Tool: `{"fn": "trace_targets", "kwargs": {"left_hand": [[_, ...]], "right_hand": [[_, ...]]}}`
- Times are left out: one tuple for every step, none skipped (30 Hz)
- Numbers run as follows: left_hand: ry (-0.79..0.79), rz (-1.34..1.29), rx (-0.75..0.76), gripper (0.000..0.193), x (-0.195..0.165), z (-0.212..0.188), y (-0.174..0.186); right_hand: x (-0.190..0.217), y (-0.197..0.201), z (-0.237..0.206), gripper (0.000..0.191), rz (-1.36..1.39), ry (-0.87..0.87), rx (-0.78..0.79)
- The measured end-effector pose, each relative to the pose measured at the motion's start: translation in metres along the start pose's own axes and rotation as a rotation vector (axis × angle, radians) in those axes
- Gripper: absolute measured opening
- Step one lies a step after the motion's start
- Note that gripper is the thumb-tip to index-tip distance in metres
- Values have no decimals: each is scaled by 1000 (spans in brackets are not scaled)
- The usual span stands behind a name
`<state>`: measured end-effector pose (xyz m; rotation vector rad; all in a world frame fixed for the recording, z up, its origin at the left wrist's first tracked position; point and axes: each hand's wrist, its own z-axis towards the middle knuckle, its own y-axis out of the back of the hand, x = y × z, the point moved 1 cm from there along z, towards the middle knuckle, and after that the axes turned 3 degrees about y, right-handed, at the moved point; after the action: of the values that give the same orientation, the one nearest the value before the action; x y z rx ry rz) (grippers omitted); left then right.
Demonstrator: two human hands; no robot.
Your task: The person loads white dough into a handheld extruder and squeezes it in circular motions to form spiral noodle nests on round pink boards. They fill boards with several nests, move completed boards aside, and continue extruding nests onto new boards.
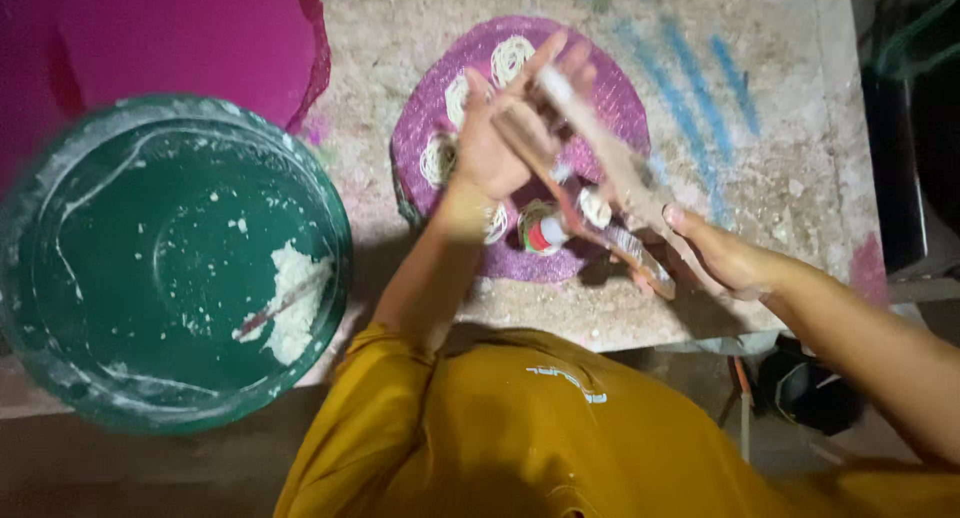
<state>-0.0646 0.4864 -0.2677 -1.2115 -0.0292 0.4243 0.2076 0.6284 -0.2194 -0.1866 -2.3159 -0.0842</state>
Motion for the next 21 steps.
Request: {"fn": "trace_targets", "kwargs": {"left_hand": [[-33,-26,72,77,4,11,2],[-82,-56,60,64,7,20,5],[-131,-86,50,53,9,31,9],[-179,-119,33,48,8,39,15],[-207,-87,-2,45,5,45,21],[-234,-53,-36,44,-1,50,27],[-260,-20,-71,44,-5,54,33],[-247,-44,-80,42,-10,55,39],[-236,-67,-87,40,-16,55,44],[-227,-90,-95,38,-18,53,47],[-221,-104,-89,40,-18,52,50],[-216,-119,-85,41,-16,50,51],[-212,-134,-83,42,-13,49,52],[-231,-131,-112,40,-8,50,52],[-249,-129,-144,38,-3,52,52],[-266,-126,-175,36,0,55,52],[-280,-120,-170,36,1,59,52],[-293,-114,-165,37,0,65,52],[-306,-108,-159,37,-3,69,52],[-283,-103,-128,37,-7,71,53],[-261,-96,-98,36,-13,72,54]], "right_hand": [[7,3,1,61,1,-132,-51],[16,7,2,65,-164,-101,-58],[27,15,5,72,-330,-69,-67],[35,21,9,81,-494,-43,-73],[42,26,13,81,-577,-45,-119],[48,29,19,82,-659,-45,-167],[52,29,24,83,-741,-47,-214],[54,25,29,83,-757,-28,-244],[55,20,33,83,-775,-7,-274],[56,15,36,83,-793,15,-303],[58,10,36,83,-738,25,-279],[60,6,34,82,-682,34,-254],[63,4,32,81,-627,43,-227],[69,7,28,81,-669,-4,-226],[75,11,24,80,-710,-52,-224],[81,15,21,80,-750,-100,-224],[86,17,19,77,-741,-53,-264],[89,18,19,74,-733,-6,-306],[91,17,19,71,-724,41,-348],[91,15,21,69,-709,74,-352],[90,11,24,67,-694,110,-354]]}}
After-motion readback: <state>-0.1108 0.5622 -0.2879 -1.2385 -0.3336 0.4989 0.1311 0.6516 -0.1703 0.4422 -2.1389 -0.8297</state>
